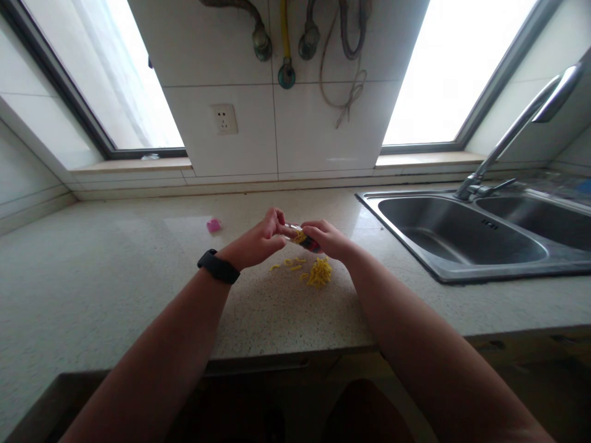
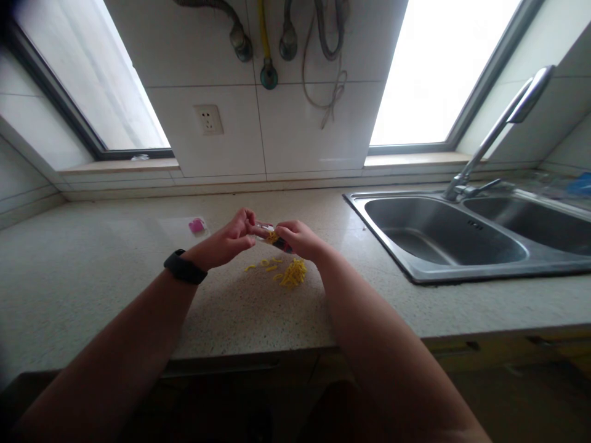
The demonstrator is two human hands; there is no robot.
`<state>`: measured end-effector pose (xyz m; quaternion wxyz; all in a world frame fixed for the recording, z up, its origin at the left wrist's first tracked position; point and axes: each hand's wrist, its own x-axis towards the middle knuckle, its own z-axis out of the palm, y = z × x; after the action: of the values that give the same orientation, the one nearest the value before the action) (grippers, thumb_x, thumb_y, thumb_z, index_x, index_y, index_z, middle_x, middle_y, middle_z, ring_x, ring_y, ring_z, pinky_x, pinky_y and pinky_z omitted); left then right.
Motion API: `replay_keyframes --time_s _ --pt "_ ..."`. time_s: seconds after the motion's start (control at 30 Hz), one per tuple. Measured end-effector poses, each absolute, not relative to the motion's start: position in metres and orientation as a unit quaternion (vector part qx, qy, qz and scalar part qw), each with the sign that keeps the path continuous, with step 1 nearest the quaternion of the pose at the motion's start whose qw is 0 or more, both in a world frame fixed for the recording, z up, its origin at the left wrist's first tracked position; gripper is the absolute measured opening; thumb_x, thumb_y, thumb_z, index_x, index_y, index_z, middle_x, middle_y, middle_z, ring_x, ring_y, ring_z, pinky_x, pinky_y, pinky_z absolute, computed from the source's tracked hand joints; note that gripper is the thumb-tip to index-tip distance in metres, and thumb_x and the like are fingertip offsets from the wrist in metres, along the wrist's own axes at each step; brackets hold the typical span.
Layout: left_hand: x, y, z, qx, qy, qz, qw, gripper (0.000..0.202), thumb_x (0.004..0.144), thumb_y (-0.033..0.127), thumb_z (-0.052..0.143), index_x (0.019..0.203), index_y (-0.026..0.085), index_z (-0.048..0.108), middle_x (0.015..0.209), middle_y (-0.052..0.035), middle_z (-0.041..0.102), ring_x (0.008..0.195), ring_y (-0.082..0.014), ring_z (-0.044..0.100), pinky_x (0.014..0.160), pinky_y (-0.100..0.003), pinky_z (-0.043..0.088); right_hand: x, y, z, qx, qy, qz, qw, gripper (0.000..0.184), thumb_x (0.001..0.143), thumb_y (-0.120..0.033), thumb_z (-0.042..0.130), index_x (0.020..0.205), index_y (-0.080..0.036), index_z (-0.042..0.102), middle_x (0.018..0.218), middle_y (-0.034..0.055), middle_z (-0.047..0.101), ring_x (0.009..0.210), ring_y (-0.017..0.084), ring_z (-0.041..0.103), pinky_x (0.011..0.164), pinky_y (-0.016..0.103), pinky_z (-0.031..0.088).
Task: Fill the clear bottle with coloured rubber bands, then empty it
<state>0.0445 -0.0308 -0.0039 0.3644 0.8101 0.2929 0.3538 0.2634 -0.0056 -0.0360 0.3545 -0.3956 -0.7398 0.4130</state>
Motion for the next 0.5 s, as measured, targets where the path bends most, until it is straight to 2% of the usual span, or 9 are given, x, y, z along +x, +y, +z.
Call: replay_keyframes --time_s 0.1,0.27,0.37,0.5 --pt "0.0452 -0.0309 -0.0031 0.825 0.271 0.329 0.37 0.041 0.078 0.011 0.051 0.114 0.021 0.035 0.114 -0.0114 0.068 0.114 -0.0222 0.058 0.097 -0.044 0.042 0.2627 -0.0044 -0.0369 -0.382 -0.748 0.41 0.356 0.03 0.086 -0.041 0.045 0.07 -0.017 0.054 0.056 -0.0029 0.045 0.049 0.009 0.04 0.046 0.023 0.029" --pt "0.0461 -0.0309 -0.0028 0.835 0.265 0.307 0.373 0.055 0.077 0.008 0.051 0.127 0.02 0.033 0.118 -0.0123 0.068 0.112 -0.0217 0.06 0.095 -0.043 0.044 0.2624 -0.0022 -0.0381 -0.365 -0.763 0.398 0.355 0.031 0.086 -0.039 0.046 0.065 -0.018 0.051 0.056 -0.0029 0.045 0.051 0.009 0.04 0.047 0.022 0.029" --pt "0.0472 -0.0313 -0.002 0.835 0.279 0.332 0.339 0.057 0.079 0.008 0.051 0.131 0.019 0.033 0.112 -0.0109 0.069 0.109 -0.0208 0.061 0.095 -0.041 0.044 0.2618 -0.0016 -0.0385 -0.38 -0.733 0.432 0.364 0.03 0.086 -0.041 0.047 0.068 -0.018 0.052 0.057 -0.003 0.045 0.049 0.009 0.04 0.044 0.021 0.03" --pt "0.0477 -0.0304 -0.0011 0.821 0.315 0.399 0.26 0.049 0.082 0.011 0.053 0.129 0.018 0.039 0.1 -0.0078 0.071 0.103 -0.02 0.063 0.092 -0.038 0.046 0.2606 -0.0006 -0.0388 -0.404 -0.687 0.47 0.379 0.031 0.085 -0.045 0.049 0.076 -0.017 0.057 0.06 -0.0013 0.052 0.049 0.01 0.044 0.041 0.02 0.033"
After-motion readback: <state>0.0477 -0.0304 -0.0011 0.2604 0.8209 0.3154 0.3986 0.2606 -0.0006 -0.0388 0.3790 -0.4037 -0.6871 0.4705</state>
